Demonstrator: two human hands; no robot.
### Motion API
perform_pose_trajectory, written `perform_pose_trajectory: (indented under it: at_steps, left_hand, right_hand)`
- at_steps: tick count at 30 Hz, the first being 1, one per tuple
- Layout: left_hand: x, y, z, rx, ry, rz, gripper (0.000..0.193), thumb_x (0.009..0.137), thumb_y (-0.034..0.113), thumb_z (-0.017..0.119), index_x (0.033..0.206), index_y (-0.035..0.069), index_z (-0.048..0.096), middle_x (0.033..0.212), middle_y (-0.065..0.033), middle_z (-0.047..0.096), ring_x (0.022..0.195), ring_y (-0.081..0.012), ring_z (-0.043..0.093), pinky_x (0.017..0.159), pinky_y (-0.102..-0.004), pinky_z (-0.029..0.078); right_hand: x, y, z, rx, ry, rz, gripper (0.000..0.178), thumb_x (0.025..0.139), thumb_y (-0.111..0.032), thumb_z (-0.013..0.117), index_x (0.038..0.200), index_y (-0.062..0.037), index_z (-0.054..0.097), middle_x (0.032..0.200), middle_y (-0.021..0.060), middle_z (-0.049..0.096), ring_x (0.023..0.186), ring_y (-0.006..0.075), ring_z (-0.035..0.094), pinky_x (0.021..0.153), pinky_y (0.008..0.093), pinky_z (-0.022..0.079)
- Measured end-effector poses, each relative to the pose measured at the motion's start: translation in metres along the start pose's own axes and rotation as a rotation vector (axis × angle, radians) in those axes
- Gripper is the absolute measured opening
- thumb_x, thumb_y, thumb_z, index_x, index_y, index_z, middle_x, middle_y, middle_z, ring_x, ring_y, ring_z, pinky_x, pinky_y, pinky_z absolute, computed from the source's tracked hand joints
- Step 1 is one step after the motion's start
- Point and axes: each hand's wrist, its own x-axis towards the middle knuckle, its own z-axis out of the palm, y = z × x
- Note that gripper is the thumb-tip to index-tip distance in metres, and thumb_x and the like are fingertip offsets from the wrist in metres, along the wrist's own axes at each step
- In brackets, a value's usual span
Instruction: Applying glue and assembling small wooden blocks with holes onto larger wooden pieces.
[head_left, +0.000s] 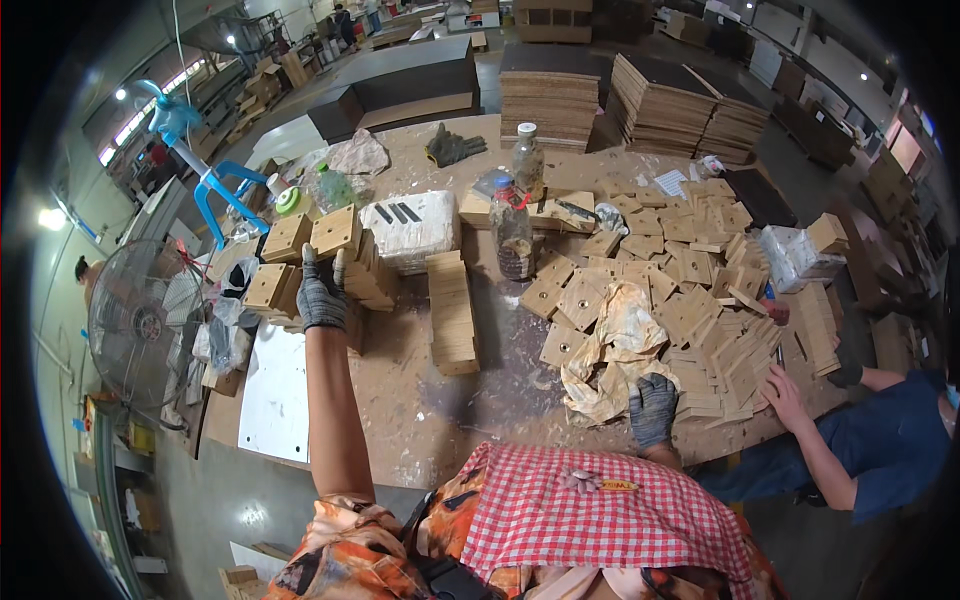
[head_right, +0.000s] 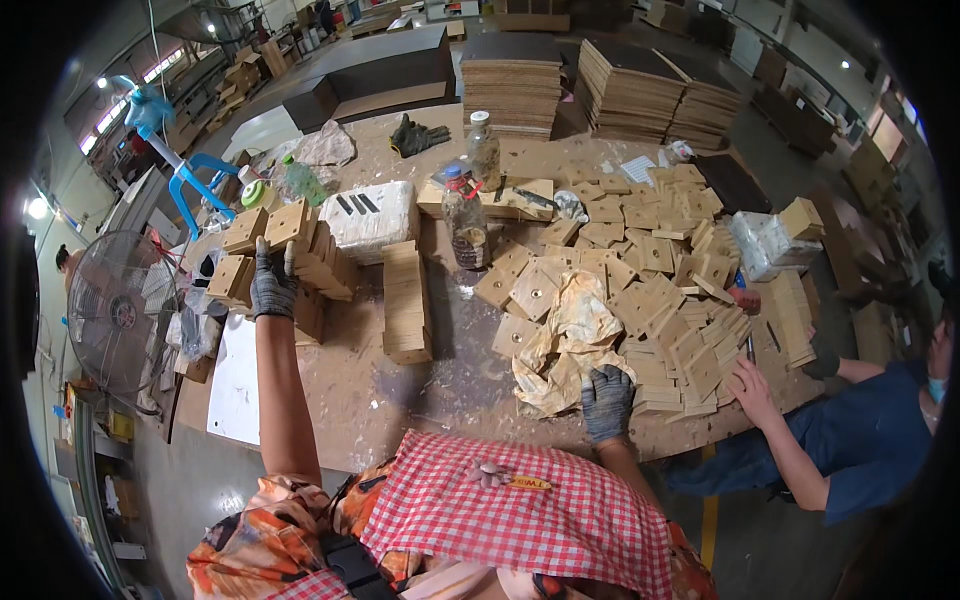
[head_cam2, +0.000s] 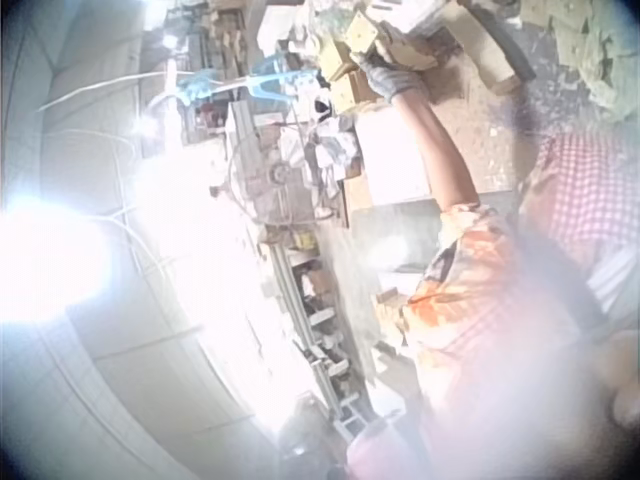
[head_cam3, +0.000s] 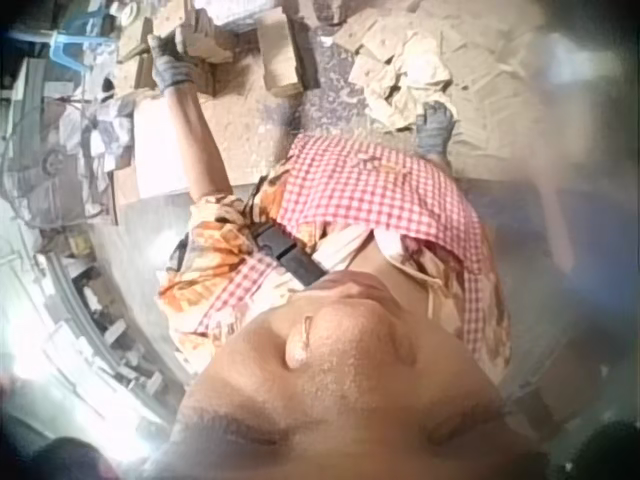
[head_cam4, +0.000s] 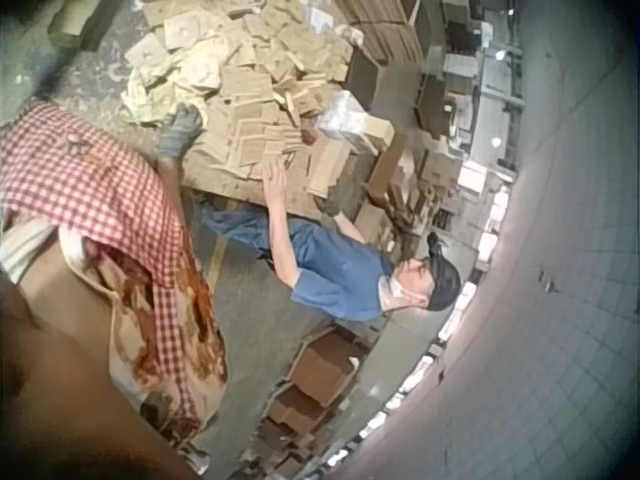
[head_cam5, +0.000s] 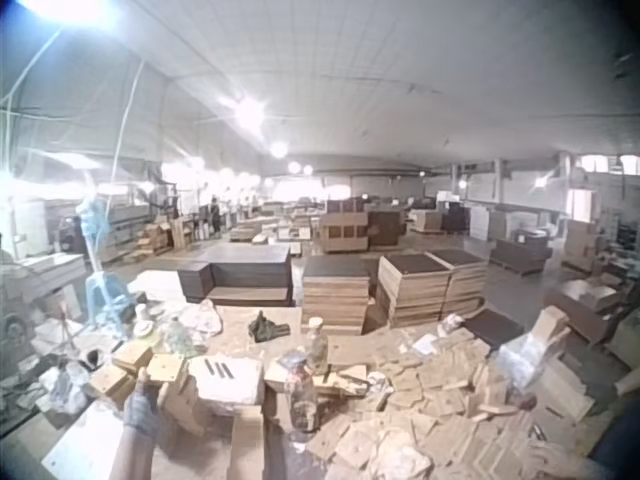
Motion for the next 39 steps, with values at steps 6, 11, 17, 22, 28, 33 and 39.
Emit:
perform_pose_trajectory:
  at_steps: [6,11,17,22,28,33,39]
  left_hand:
    - [0.015,0.015,-0.009,0.104,-0.115,-0.047,0.028,0.096,0.004,0.06,0.123,-0.002,0.054,0.113,-0.0224,0.063,0.091,-0.0388,0.069,0.077,-0.0457,0.065]
    - [-0.001,0.027,-0.007,0.515,-0.058,0.178,0.049,0.092,0.005,0.067,0.137,0.006,0.046,0.109,-0.0169,0.064,0.08,-0.0309,0.07,0.067,-0.0393,0.064]
    - [-0.018,0.008,0.008,1.667,-0.172,1.227,0.042,0.081,0.02,0.078,0.122,0.018,0.068,0.121,-0.0113,0.063,0.113,-0.0282,0.059,0.101,-0.0398,0.044]
    - [0.011,-0.014,0.016,1.808,-0.283,1.4,0.037,0.077,0.016,0.073,0.114,0.02,0.073,0.119,-0.0103,0.065,0.117,-0.0308,0.055,0.106,-0.0424,0.038]
    - [0.059,-0.025,0.006,1.708,-0.358,1.4,0.035,0.075,0.013,0.073,0.11,0.016,0.073,0.111,-0.0098,0.067,0.105,-0.0317,0.06,0.098,-0.0429,0.042]
    - [0.077,-0.019,-0.004,1.714,-0.473,1.455,0.03,0.077,0.016,0.073,0.108,0.016,0.074,0.11,-0.0105,0.069,0.103,-0.0321,0.061,0.099,-0.0451,0.042]
    - [0.034,-0.017,0.001,1.624,-0.417,1.427,0.042,0.085,0.014,0.065,0.127,0.013,0.064,0.113,-0.0155,0.063,0.114,-0.0369,0.053,0.101,-0.048,0.041]
  right_hand:
    - [0.001,-0.001,-0.001,-0.002,-0.002,0.004,0.022,0.086,-0.02,0.063,0.1,-0.0041,0.067,0.109,0.0162,0.062,0.107,0.036,0.053,0.098,0.0486,0.041]
    - [0.001,-0.004,-0.003,-0.035,0.014,-0.015,0.023,0.089,-0.021,0.061,0.101,-0.0036,0.068,0.107,0.0153,0.062,0.106,0.0347,0.055,0.098,0.0472,0.041]
    - [-0.003,0.003,0.005,-0.04,-0.003,-0.013,0.025,0.089,-0.023,0.061,0.104,-0.0044,0.068,0.107,0.0153,0.063,0.106,0.0347,0.055,0.099,0.0476,0.041]
    - [-0.008,0.014,0.013,-0.088,0.01,-0.071,0.028,0.089,-0.025,0.059,0.108,-0.0067,0.068,0.11,0.0155,0.063,0.109,0.0347,0.057,0.099,0.049,0.042]
    - [-0.006,0.007,-0.005,-0.01,-0.087,0.051,0.034,0.085,-0.026,0.061,0.112,-0.0067,0.067,0.117,0.0155,0.061,0.113,0.0338,0.055,0.1,0.0469,0.041]
    - [-0.004,0.002,-0.009,0.018,-0.115,0.085,0.036,0.085,-0.027,0.06,0.114,-0.0068,0.066,0.122,0.0146,0.058,0.114,0.033,0.053,0.1,0.046,0.041]
    - [-0.005,0.007,-0.002,-0.061,-0.089,-0.003,0.03,0.084,-0.021,0.062,0.108,-0.0037,0.067,0.113,0.0166,0.064,0.11,0.034,0.058,0.101,0.0481,0.04]
